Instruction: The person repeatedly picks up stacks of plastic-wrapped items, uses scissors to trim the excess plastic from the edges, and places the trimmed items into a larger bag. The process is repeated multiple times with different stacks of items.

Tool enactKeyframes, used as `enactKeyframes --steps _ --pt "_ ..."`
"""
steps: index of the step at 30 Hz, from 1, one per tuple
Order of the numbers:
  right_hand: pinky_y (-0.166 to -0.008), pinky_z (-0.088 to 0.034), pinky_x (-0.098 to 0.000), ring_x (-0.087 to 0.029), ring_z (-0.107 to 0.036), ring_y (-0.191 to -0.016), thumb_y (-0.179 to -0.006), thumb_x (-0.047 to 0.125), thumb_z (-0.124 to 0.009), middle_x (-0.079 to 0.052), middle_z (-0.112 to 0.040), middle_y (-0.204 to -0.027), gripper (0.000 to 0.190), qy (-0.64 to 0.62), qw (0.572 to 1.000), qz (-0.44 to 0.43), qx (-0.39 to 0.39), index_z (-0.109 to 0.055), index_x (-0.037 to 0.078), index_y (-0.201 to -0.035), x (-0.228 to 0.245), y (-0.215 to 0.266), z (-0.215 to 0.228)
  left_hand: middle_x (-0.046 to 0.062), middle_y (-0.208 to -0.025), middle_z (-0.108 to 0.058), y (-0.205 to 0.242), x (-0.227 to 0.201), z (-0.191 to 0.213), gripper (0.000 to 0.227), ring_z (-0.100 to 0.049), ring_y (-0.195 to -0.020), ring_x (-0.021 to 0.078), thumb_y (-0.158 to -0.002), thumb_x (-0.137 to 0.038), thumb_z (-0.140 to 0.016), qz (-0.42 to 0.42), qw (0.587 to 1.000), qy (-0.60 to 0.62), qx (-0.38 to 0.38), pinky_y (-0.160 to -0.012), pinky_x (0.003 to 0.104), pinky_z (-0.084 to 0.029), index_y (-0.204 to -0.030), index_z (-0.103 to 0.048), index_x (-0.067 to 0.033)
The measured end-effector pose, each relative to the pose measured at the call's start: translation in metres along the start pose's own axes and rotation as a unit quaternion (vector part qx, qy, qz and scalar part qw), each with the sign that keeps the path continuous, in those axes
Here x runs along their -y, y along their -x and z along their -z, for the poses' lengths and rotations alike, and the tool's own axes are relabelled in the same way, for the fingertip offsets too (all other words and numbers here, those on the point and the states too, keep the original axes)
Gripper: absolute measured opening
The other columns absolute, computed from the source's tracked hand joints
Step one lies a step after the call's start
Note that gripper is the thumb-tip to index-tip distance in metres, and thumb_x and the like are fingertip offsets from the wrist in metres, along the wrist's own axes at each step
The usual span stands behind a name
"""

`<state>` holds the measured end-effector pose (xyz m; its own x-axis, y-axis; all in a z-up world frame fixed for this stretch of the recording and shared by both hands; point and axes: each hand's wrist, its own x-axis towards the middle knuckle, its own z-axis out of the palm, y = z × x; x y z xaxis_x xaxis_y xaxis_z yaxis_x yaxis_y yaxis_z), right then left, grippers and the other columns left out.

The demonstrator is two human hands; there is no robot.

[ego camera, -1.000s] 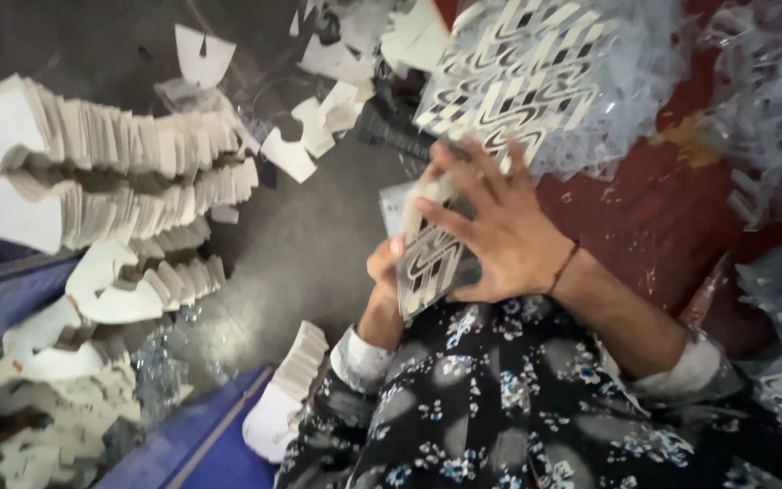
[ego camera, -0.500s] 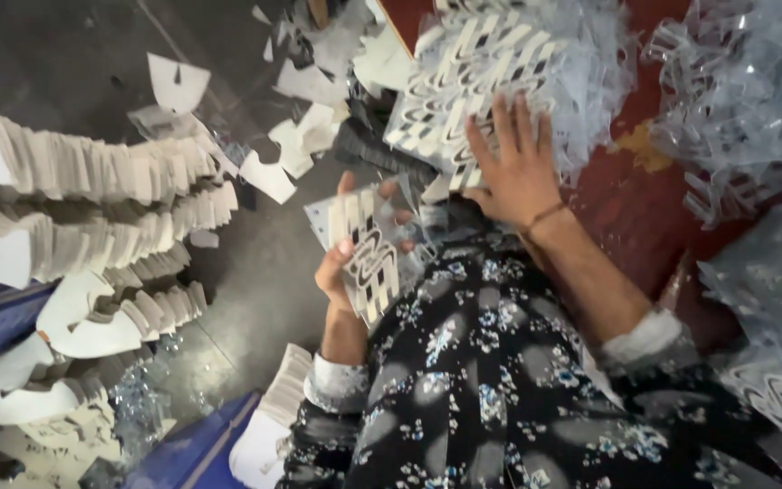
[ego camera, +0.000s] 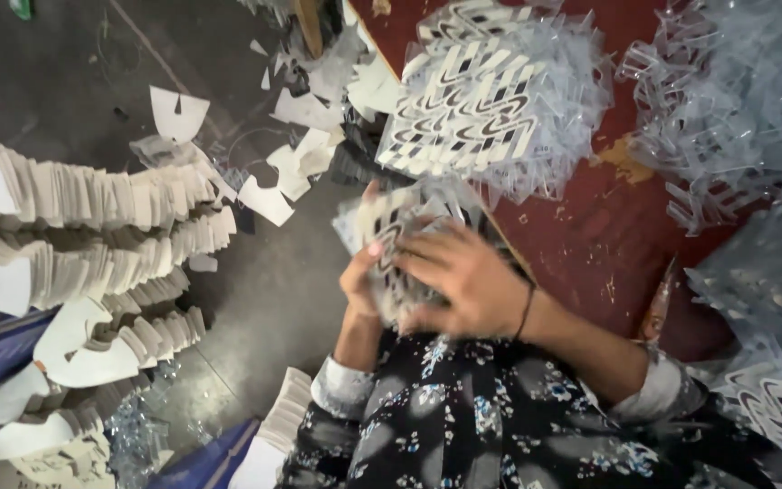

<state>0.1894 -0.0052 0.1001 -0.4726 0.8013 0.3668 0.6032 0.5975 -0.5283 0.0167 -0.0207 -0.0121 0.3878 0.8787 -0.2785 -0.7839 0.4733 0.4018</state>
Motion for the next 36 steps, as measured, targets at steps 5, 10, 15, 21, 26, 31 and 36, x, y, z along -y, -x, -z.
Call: enactKeyframes --steps 5,10,15,21,26,31,36 --pt "-0.107 -0.043 -0.0501 -0.036 -0.058 -0.121 -0.095 0.043 -0.066 -0.016 -0.066 -0.130 0.045 0.088 0.935 -0.320 0.123 -0.066 0.015 -0.131 -0.116 0.046 -0.026 0.024 -0.153 -0.044 0.017 -0.024 -0.008 0.106 -0.055 -0.127 0.0415 -0.079 -0.031 -0.073 0.002 0.999 0.019 -0.034 -0.104 0.057 -0.048 -0.167 -0.017 -0.0163" --pt "-0.108 -0.040 -0.0570 -0.038 -0.052 -0.129 -0.099 0.024 -0.064 -0.016 -0.061 -0.138 0.034 0.171 0.961 -0.211 0.052 -0.064 0.012 -0.130 -0.203 0.109 -0.039 0.031 -0.151 -0.045 0.015 -0.028 0.003 0.099 -0.056 -0.125 0.0423 -0.083 -0.032 -0.071 -0.028 0.997 0.067 0.015 -0.103 0.057 -0.053 -0.166 -0.022 -0.0106" --pt "-0.109 -0.025 -0.0756 -0.043 -0.058 -0.128 -0.087 0.021 -0.075 -0.018 -0.066 -0.134 0.044 0.193 0.968 -0.156 0.044 -0.067 0.006 -0.127 -0.152 0.072 -0.017 0.032 -0.152 -0.047 0.011 -0.023 -0.004 0.099 -0.055 -0.126 0.0411 -0.083 -0.036 -0.072 -0.001 0.998 0.066 0.019 -0.101 0.054 -0.053 -0.167 -0.026 -0.0107" --pt "-0.106 -0.048 -0.0591 -0.024 -0.076 -0.110 -0.103 -0.001 -0.056 -0.010 -0.074 -0.116 0.016 0.118 0.964 -0.183 -0.150 -0.060 0.006 -0.117 -0.183 0.096 -0.022 0.025 -0.147 -0.045 0.009 -0.025 -0.001 0.098 -0.054 -0.133 0.0422 -0.088 -0.042 -0.074 0.001 0.996 0.086 0.030 -0.105 0.056 -0.054 -0.167 -0.027 -0.0099" --pt "-0.089 -0.061 -0.0395 -0.025 -0.071 -0.106 -0.106 0.001 -0.050 -0.018 -0.069 -0.118 0.014 -0.008 0.947 -0.110 -0.303 -0.056 -0.003 -0.117 -0.100 0.077 -0.040 0.023 -0.153 -0.045 0.001 -0.013 -0.002 0.097 -0.053 -0.134 0.0430 -0.086 -0.042 -0.074 -0.007 0.997 0.069 0.023 -0.106 0.055 -0.050 -0.164 -0.024 -0.0128" --pt "-0.101 -0.051 -0.0502 -0.039 -0.066 -0.118 -0.094 0.029 -0.067 -0.024 -0.069 -0.125 0.025 -0.053 0.995 0.080 0.031 -0.060 0.007 -0.101 -0.008 0.022 -0.025 0.022 -0.151 -0.047 -0.008 -0.010 -0.010 0.103 -0.050 -0.135 0.0421 -0.082 -0.039 -0.073 0.027 0.999 0.032 -0.001 -0.116 0.058 -0.045 -0.165 -0.019 -0.0108" --pt "-0.099 -0.048 -0.0539 -0.039 -0.063 -0.119 -0.083 0.029 -0.069 -0.018 -0.068 -0.128 0.043 0.077 0.994 -0.059 0.049 -0.067 0.003 -0.117 -0.033 0.012 -0.003 0.027 -0.148 -0.048 0.008 -0.028 -0.020 0.107 -0.053 -0.129 0.0431 -0.080 -0.032 -0.071 0.019 0.996 0.083 -0.008 -0.106 0.058 -0.049 -0.169 -0.019 -0.0065"
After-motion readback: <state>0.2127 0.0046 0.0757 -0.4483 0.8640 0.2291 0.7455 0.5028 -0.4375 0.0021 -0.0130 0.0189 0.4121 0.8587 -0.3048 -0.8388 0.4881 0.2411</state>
